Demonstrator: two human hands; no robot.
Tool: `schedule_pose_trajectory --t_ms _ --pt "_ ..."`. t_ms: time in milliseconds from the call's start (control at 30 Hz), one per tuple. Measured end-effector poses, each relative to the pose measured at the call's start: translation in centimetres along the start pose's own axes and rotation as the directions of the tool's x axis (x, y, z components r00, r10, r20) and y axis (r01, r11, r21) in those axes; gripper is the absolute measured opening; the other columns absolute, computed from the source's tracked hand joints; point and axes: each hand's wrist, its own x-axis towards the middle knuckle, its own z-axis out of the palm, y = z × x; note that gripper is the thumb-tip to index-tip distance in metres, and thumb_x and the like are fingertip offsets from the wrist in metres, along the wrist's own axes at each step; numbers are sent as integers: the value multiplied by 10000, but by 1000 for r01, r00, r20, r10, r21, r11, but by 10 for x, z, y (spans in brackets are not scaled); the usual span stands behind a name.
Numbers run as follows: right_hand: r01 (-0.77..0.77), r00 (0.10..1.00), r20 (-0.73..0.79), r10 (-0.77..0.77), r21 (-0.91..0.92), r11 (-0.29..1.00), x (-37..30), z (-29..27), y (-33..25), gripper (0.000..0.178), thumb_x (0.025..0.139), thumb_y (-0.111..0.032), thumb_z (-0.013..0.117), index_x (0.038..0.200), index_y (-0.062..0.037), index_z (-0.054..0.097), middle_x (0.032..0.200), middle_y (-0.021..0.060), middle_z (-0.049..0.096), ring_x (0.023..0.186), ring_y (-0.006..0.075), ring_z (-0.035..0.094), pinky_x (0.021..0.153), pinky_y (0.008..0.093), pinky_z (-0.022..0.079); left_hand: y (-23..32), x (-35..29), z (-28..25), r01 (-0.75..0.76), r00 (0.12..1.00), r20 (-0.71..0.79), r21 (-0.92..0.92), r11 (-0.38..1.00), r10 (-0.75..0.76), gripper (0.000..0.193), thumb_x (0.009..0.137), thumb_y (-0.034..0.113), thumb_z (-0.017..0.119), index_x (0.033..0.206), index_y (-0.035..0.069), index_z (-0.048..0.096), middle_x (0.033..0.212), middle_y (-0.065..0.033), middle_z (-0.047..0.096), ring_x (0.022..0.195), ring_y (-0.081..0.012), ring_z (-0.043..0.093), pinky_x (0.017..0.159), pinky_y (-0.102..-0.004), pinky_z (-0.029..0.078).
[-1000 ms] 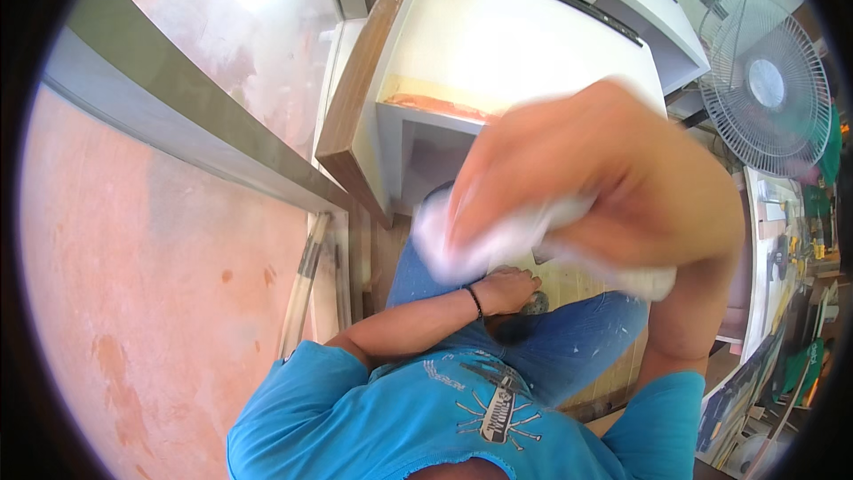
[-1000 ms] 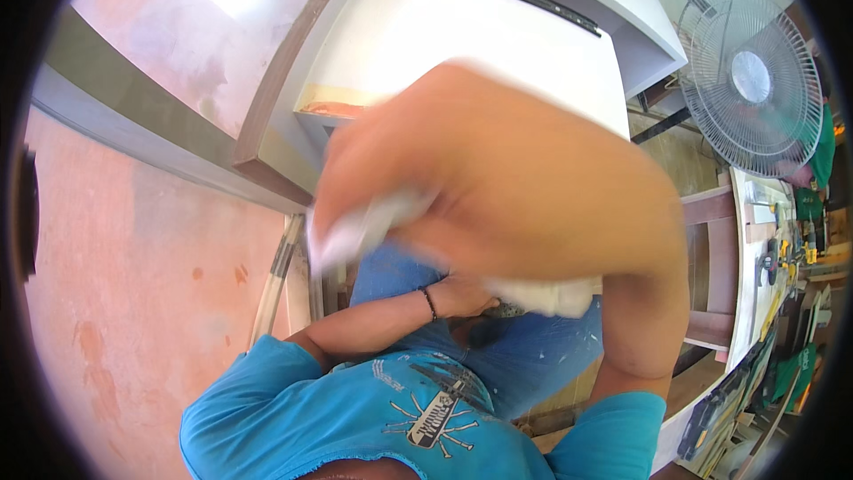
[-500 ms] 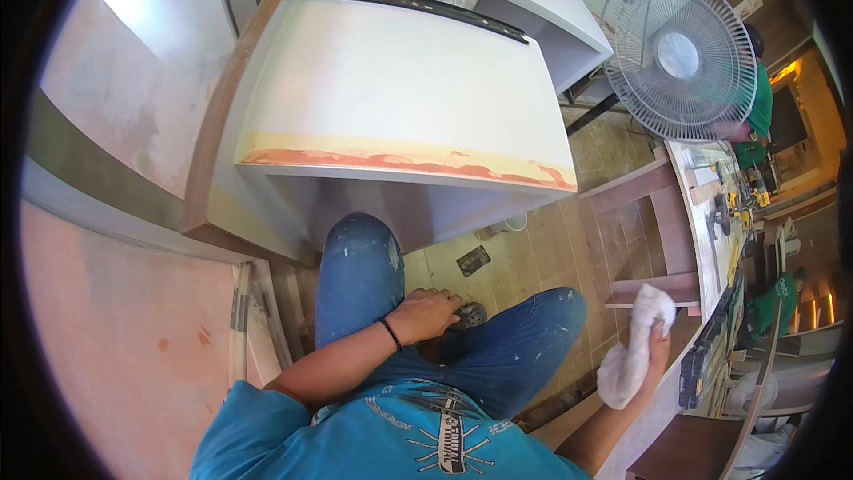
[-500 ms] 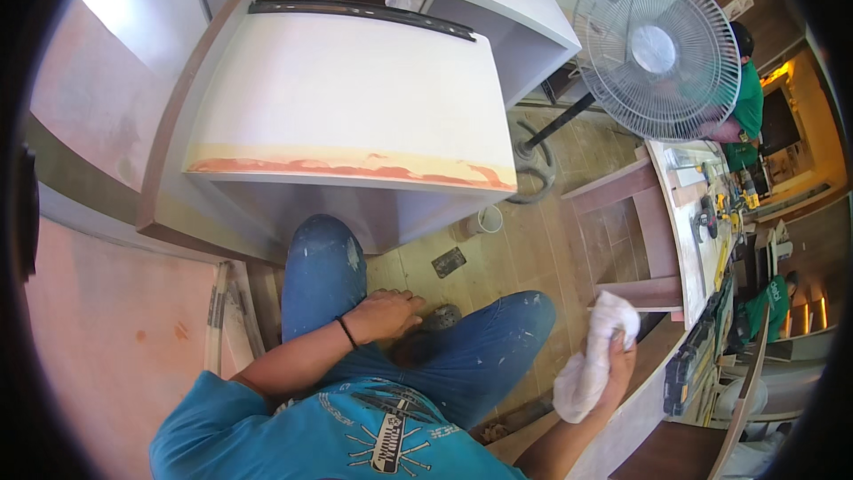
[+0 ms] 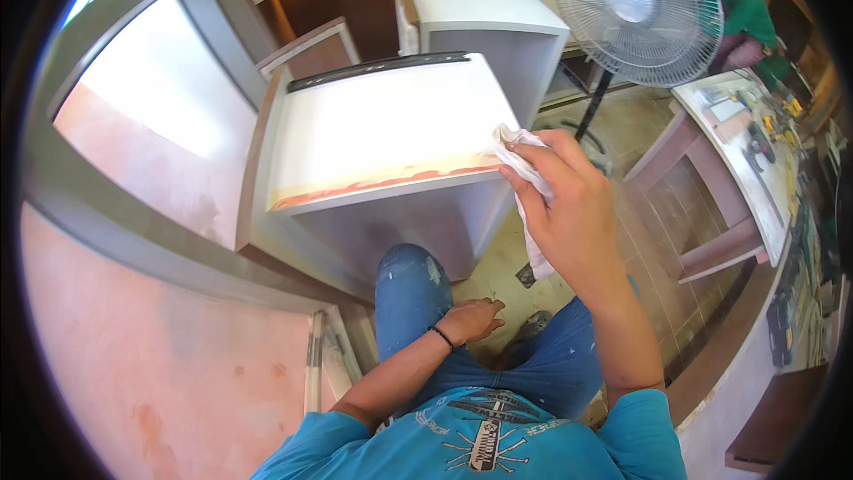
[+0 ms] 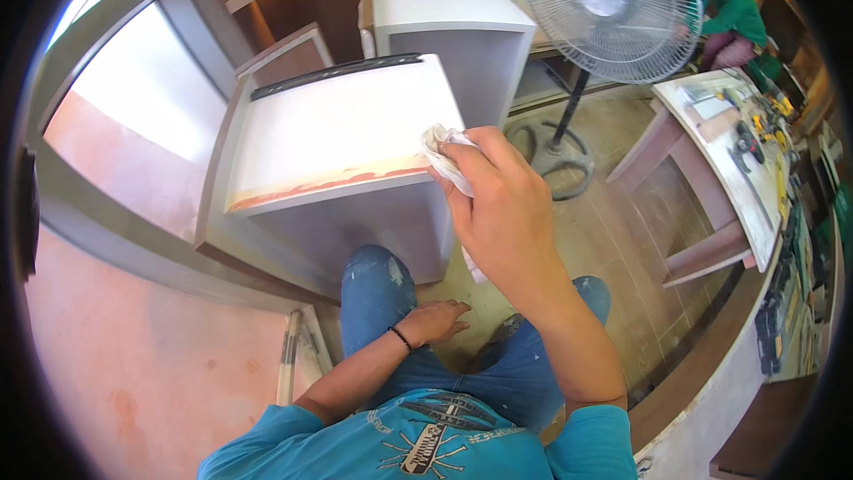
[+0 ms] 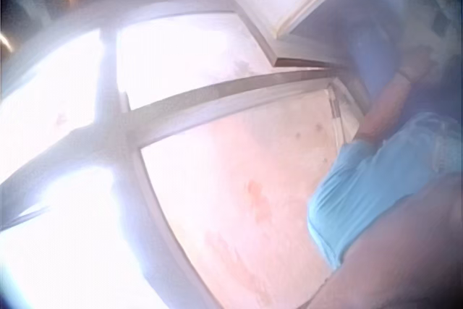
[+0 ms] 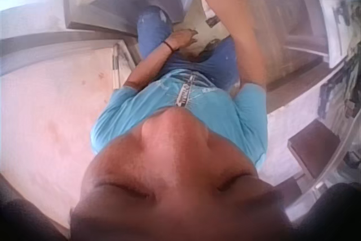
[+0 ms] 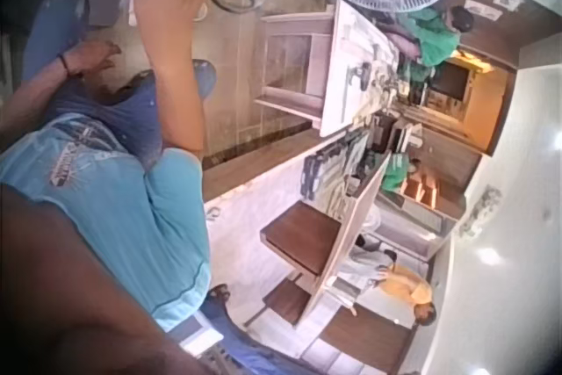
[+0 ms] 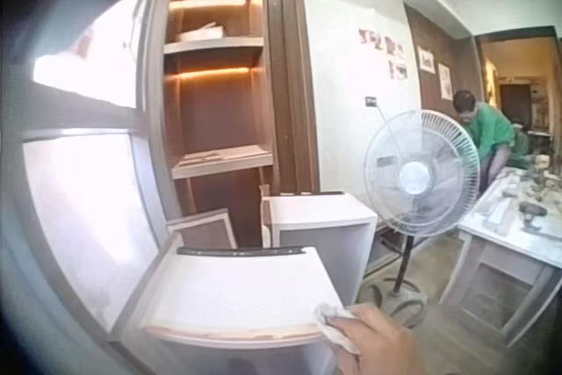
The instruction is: The person kneels on the floor and sands the edge of a white cabinet using a sanding block. They then wipe the surface with a cloth and apply white paint to the edge using a brush.
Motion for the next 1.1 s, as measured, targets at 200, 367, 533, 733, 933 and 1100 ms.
schedule_pose_trajectory --t_ms 200,367,533,733,933,1100 --pt "50 994 106 -33 -170 984 3 28 -28 252 852 -14 685 1094 -24 755 1115 138 660 1020 347 677 845 465 557 1 -14 5 46 999 -9 -15 999 -46 424 1048 339 617 1365 57 617 1228 -203 712 1155 -413 690 988 -511 553" --pt "320 932 179 -316 8 947 3 105 -90 180 885 -68 649 1025 21 716 1226 164 668 1130 342 654 950 441 574 -43 -2 54 -64 904 -420 53 997 80 397 1023 316 648 1322 55 640 1213 -189 726 1148 -393 699 990 -507 553" --pt "453 888 -24 -460 228 862 14 128 -141 218 845 -84 658 1046 -33 727 1190 105 668 999 273 641 847 398 590 -40 -11 47 -141 829 -541 43 989 142 396 1015 321 659 1309 56 649 1209 -180 730 1141 -386 706 985 -508 555" --pt "398 915 38 -402 84 913 -1 123 -88 263 851 -91 653 1097 -33 727 1282 113 669 1087 291 642 914 403 577 -32 -12 41 -153 823 -535 116 981 191 395 1006 326 673 1294 56 659 1205 -170 734 1132 -378 714 978 -509 557" --pt "-92 986 -150 74 -122 988 -44 -9 32 314 948 -2 705 1258 -21 748 1237 142 730 1092 301 712 990 371 553 12 -10 1 72 997 11 92 993 -73 420 1040 356 635 1350 73 652 1196 -157 732 1150 -384 702 967 -509 556" --pt "-342 838 -236 492 476 810 -85 -33 57 322 1006 -126 759 1270 40 682 1169 65 696 1077 162 641 968 314 515 7 8 2 -161 950 -291 -147 976 113 354 1073 321 599 1310 71 677 1199 -176 741 1094 -365 725 945 -501 557"
